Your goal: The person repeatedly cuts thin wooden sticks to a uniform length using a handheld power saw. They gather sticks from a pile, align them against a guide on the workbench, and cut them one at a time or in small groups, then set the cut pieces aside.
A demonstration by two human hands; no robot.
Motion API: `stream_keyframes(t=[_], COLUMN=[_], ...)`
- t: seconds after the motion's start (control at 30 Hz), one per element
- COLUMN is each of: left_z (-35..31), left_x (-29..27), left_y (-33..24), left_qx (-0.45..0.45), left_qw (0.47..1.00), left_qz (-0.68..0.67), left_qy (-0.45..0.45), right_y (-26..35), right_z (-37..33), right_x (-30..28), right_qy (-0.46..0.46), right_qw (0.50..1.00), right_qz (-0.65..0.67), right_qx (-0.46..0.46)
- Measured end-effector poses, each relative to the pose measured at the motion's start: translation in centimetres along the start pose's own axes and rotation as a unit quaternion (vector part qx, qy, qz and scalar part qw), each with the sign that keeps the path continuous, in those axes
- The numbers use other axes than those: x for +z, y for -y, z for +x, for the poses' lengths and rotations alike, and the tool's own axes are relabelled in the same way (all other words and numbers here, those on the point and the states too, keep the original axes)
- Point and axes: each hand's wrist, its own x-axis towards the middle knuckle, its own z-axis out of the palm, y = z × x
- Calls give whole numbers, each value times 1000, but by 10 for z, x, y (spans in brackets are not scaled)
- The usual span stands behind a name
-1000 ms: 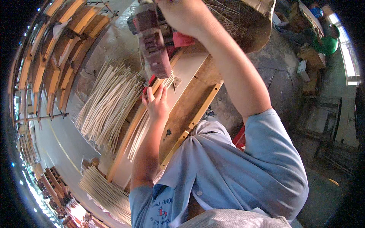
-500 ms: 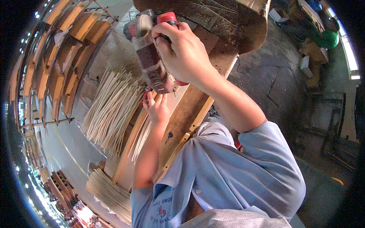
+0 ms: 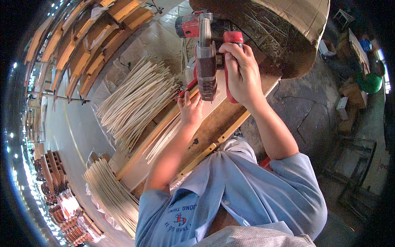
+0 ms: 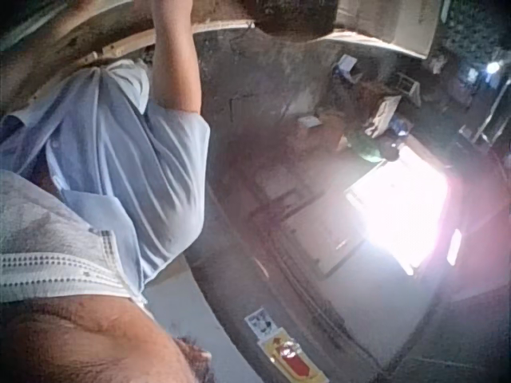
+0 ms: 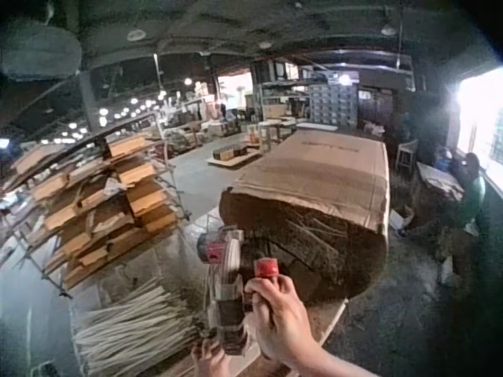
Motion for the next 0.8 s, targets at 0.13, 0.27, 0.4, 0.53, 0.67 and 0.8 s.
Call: stream_keyframes(t=[0.13, 0.27, 0.4, 0.53, 0.67, 0.8], left_z=[2, 3, 6, 3, 1, 1], left_x=[1, -1, -6, -4, -7, -8], left_y=[1, -4, -6, -3, -3, -4], left_qx=[11, -1, -6, -5, 4, -6], left_qw=[999, 996, 996, 998, 999, 1000], left_qz=[6, 79, 85, 60, 18, -6], left_qy=[-43, -41, -23, -30, -28, -18], right_y=[-4, -5, -2, 1, -1, -5], right_z=[-6, -11, -17, -23, -27, -31], right_x=[2, 2, 2, 2, 2, 3], right_qy=[4, -1, -1, 8, 3, -3], right_qw=[1000, 1000, 1000, 1000, 1000, 1000], right_qz=[-5, -7, -8, 6, 7, -1], right_qx=[2, -9, -4, 8, -9, -17])
